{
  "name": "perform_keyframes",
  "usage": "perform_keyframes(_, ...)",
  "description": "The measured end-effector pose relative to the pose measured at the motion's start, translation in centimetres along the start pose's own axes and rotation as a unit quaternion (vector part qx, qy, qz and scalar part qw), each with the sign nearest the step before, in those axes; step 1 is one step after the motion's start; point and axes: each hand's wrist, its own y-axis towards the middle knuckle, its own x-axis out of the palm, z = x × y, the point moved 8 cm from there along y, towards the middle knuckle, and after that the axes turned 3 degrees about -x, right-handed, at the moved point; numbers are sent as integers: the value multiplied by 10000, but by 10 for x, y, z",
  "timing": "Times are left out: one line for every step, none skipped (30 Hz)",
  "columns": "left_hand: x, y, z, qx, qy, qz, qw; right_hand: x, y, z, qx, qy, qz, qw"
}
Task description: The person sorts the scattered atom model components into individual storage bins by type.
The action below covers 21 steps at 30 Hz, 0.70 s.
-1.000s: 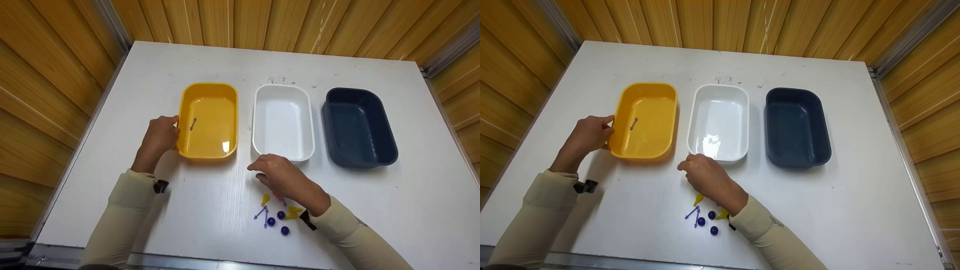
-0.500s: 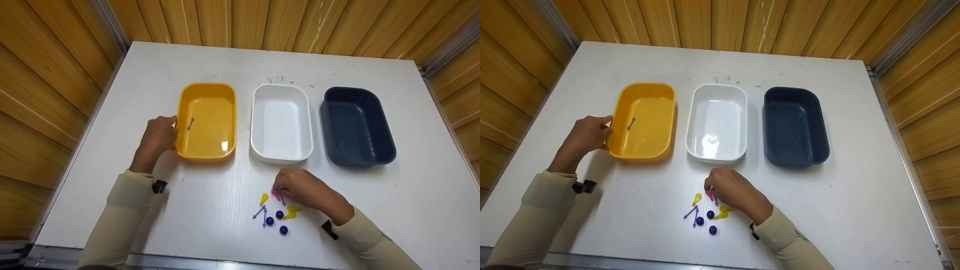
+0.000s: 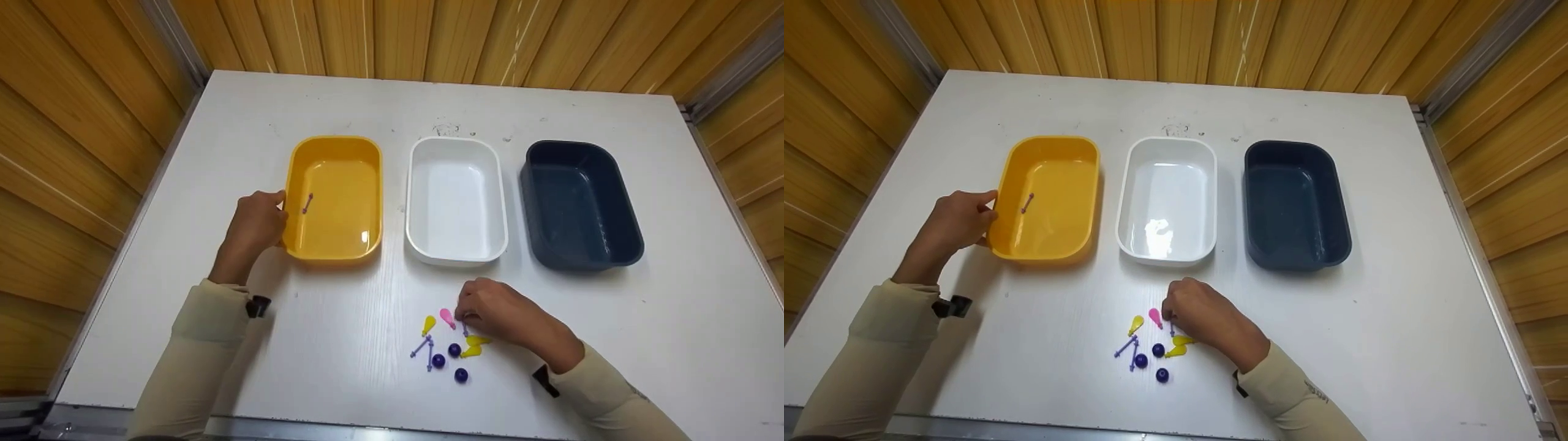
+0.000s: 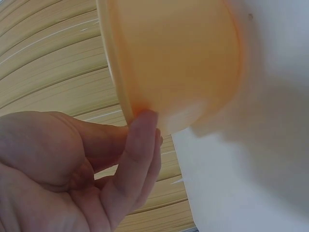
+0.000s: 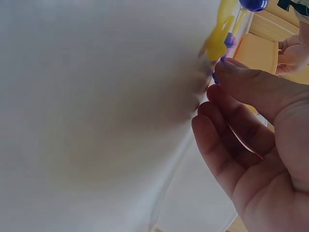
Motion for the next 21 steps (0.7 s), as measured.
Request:
perform_keyframes(0, 0, 0, -4, 0, -16, 10000, 0, -1, 1, 14, -23, 2, 10000)
perform_keyframes(0, 0, -1, -14, 2, -22, 10000, 0, -1, 1, 44, -34, 0, 10000)
perform_keyframes(0, 0, -1, -13, 17, -27, 10000, 0, -2, 2, 76, -37, -13, 10000)
perform_keyframes(0, 0, -1, -9, 38, -23, 10000, 1, -2, 3, 100, -40, -34, 9999)
perform_keyframes(0, 1, -1, 10, 68, -9, 10000, 1, -3, 4, 137, -42, -79, 9999)
perform_keyframes(0, 1, -1, 32, 87, 3, 10000, 2, -3, 4, 178, -28, -126, 9998)
perform_keyframes(0, 1, -1, 49, 111, 18, 9999, 2, -4, 5, 207, -19, -168, 9996)
perform_keyframes(0, 1, -1, 52, 122, 33, 9999, 3, -4, 5, 233, -8, -210, 9995)
perform_keyframes(0, 1, -1, 60, 123, 36, 9999, 3, -4, 6, 255, -5, -243, 9994)
perform_keyframes(0, 2, -1, 54, 121, 44, 9999, 3, -4, 6, 275, -11, -268, 9993)
perform_keyframes(0, 2, -1, 44, 117, 51, 9999, 3, -4, 6, 303, -5, -282, 9991)
perform_keyframes(0, 2, -1, 28, 108, 51, 9999, 3, -5, 7, 331, 4, -285, 9990)
perform_keyframes(0, 1, -1, 20, 104, 58, 9999, 3, -5, 7, 352, 8, -279, 9990)
perform_keyframes(0, 1, -1, 3, 89, 53, 9999, 3, -5, 7, 367, 14, -268, 9990)
perform_keyframes(1, 1, -1, -12, 77, 49, 10000, 3, -5, 7, 382, 14, -248, 9990)
perform_keyframes(1, 1, -1, -22, 71, 61, 10000, 3, -5, 7, 384, 18, -235, 9990)
perform_keyframes(1, 1, -2, -36, 54, 61, 10000, 3, -5, 7, 375, 20, -219, 9991)
perform_keyframes(1, 2, -2, -54, 30, 55, 10000, 3, -5, 7, 363, 18, -202, 9991)
perform_keyframes(1, 2, -2, -71, 10, 51, 10000, 3, -5, 6, 347, 20, -183, 9992)
perform_keyframes(1, 2, -2, -84, 5, 48, 10000, 3, -5, 6, 316, 3, -159, 9994)
perform_keyframes(1, 2, -2, -72, 15, 59, 10000, 2, -5, 6, 293, -12, -133, 9995)
